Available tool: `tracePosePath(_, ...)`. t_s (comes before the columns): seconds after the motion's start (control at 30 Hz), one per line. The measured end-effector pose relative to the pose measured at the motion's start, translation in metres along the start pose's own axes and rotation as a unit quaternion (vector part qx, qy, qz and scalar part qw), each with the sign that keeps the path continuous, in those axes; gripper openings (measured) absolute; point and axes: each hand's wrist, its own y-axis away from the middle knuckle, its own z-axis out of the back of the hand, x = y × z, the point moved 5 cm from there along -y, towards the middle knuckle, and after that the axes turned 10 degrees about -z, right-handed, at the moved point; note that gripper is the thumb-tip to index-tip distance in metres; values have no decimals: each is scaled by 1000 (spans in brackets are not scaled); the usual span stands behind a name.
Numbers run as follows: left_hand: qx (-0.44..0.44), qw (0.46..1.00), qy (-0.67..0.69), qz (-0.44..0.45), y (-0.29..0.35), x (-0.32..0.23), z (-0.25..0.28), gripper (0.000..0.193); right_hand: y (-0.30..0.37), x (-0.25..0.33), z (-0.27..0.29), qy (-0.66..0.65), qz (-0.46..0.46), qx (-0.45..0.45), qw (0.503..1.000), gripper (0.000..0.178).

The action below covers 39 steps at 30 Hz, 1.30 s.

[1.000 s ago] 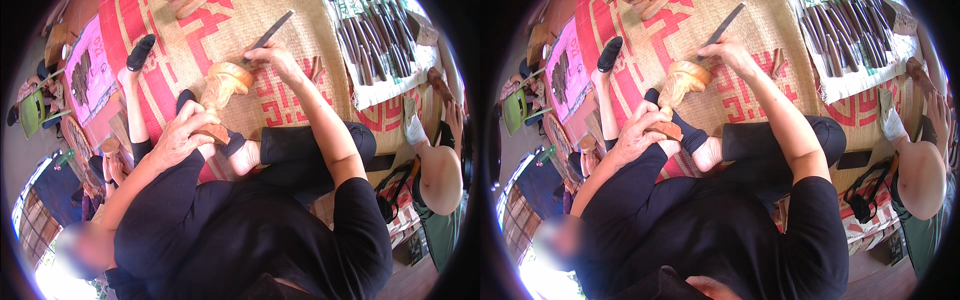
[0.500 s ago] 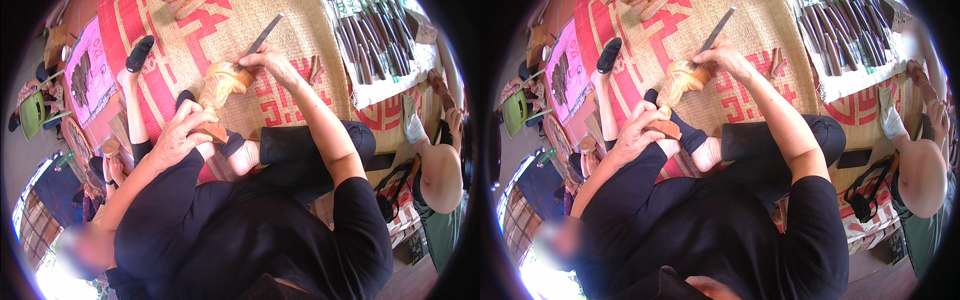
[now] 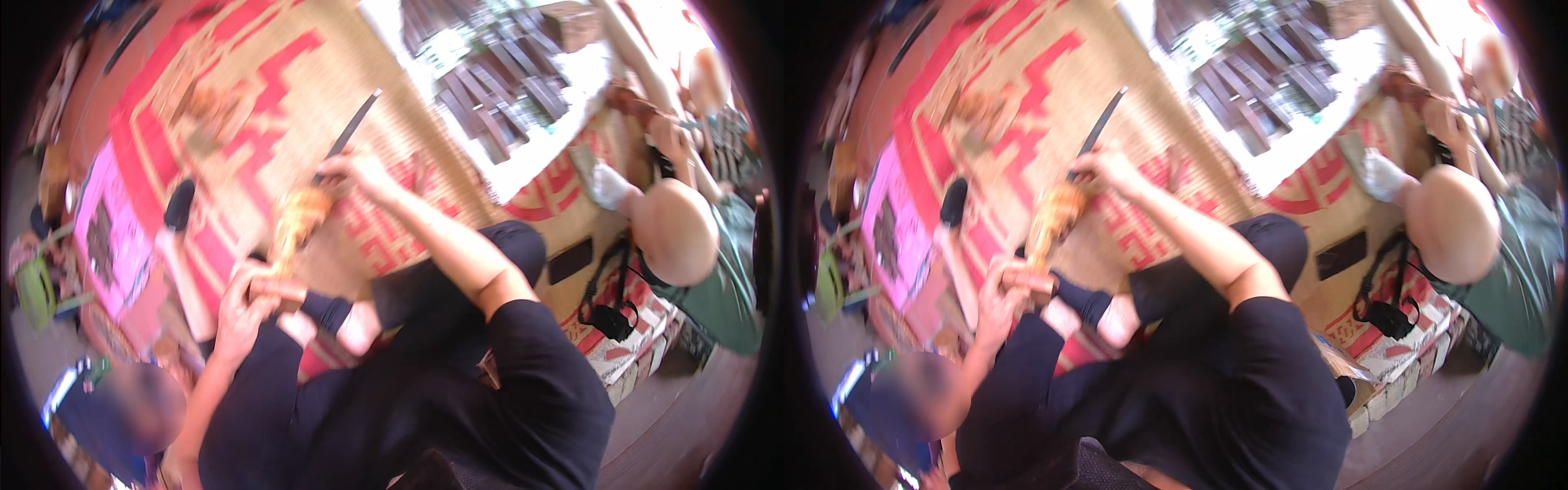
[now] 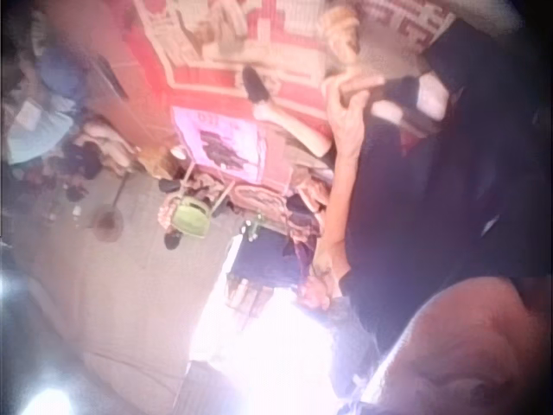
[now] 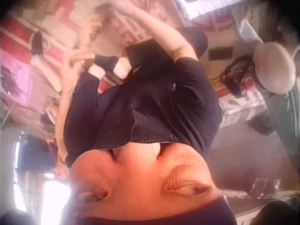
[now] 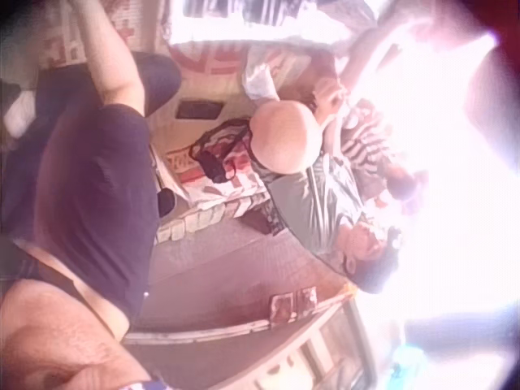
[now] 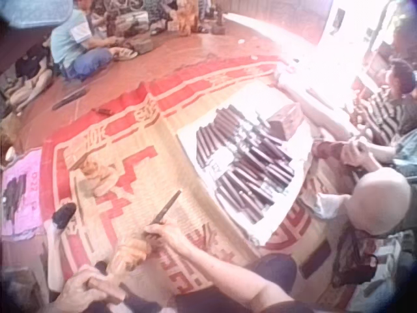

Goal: The person sits on a mat and carves a small wooden object using a knife. They hold the wood in their left hand and use the knife in their right hand to shape the piece, occasionally rotating it to access different sides.

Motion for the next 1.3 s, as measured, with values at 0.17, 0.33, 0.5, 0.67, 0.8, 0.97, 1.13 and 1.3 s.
tracePosePath(0.17, -4, 998, 46, -32, -6, -10, -10, 34, 7, 14, -14, 12, 31, 51, 998, 17)
tracePosePath(0.33, 23, 998, 57, -25, -1, -5, -16, 32, 14, 12, -9, 147, 48, 2, 988, 9)
tracePosePath(0.5, -1, 995, 92, 29, 9, 1, -9, 34, 10, 21, 7, 89, 53, -19, 994, 9)
tracePosePath(0.67, 4, 993, 115, 17, 8, 4, -9, 36, 15, -3, -16, 141, 116, 12, 983, 8)
tracePosePath(0.8, 31, 994, 100, 12, 5, -4, -12, 35, 11, 4, 5, 10, 56, -23, 998, 7)
tracePosePath(0.97, 43, 991, 111, 55, 10, -2, -12, 37, 17, 11, -2, 52, 69, 22, 996, 8)
tracePosePath(1.13, 68, 992, 103, 38, 5, -3, -20, 35, 10, -10, -9, 42, 35, 45, 997, 7)
tracePosePath(1.3, 84, 996, 30, 14, 7, -2, -18, 34, 20, 17, 14, 49, 46, -10, 998, 7)
